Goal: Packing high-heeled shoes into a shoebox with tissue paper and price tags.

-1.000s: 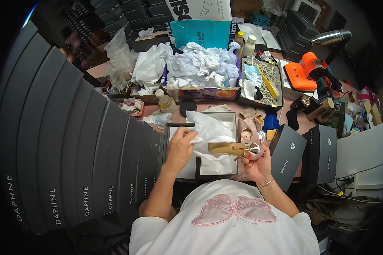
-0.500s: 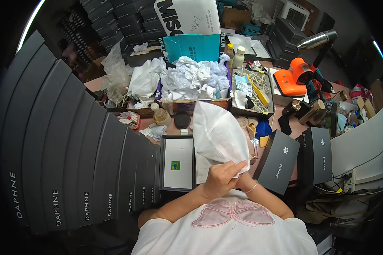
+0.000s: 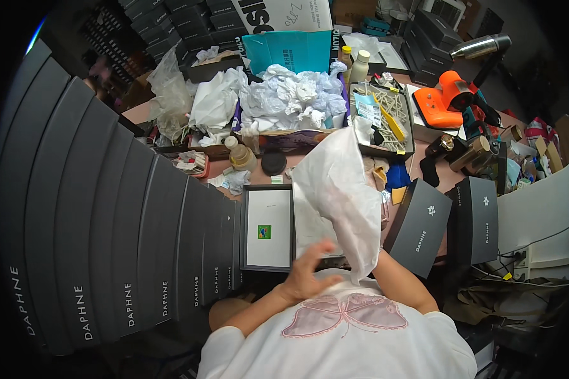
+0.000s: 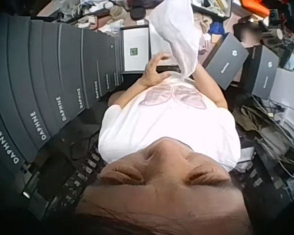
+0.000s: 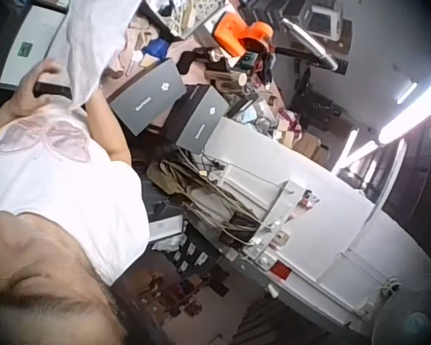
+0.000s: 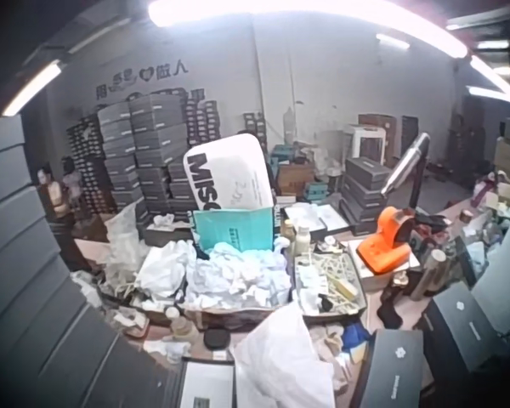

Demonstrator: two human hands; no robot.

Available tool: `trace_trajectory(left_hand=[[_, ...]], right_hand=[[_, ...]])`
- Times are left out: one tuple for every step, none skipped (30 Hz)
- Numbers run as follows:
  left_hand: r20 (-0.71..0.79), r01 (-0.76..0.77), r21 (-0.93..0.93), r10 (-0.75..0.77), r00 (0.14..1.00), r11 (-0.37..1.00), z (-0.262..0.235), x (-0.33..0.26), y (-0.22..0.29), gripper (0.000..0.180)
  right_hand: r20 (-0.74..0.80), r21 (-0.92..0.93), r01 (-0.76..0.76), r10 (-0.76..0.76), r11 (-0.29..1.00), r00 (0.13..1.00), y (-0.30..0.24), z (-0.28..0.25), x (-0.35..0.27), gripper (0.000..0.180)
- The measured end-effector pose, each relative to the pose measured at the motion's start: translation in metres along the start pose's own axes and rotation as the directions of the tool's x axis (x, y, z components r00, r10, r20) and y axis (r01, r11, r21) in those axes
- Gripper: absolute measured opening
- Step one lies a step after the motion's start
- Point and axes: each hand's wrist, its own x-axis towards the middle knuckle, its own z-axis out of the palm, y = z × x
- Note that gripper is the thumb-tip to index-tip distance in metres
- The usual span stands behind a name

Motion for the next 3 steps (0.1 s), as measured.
trace_trajectory(left_hand=[[-0.273,0.207,-0.272,-0.281,0.92,0.94,-0.007,-0.002,-0.008,0.085],[-0.236,0.218,-0.778,-0.597,0.767,0.589,-0.011,0.004,-0.017,0.095],[0.057,0.271,-0.946,-0.726,0.685,0.181,-0.02,0.002,-0.028,0.09]], right_hand=[[0.043,0.307,-0.224,0.221,0.925,0.974,0.014,0.007,-0.011,0.046],[0.148,0.569,-0.411,0.403,0.712,0.903,0.024,0.014,-0.027,0.045],[0.153,0.576,-0.42,0.412,0.701,0.898,0.024,0.016,-0.032,0.045]])
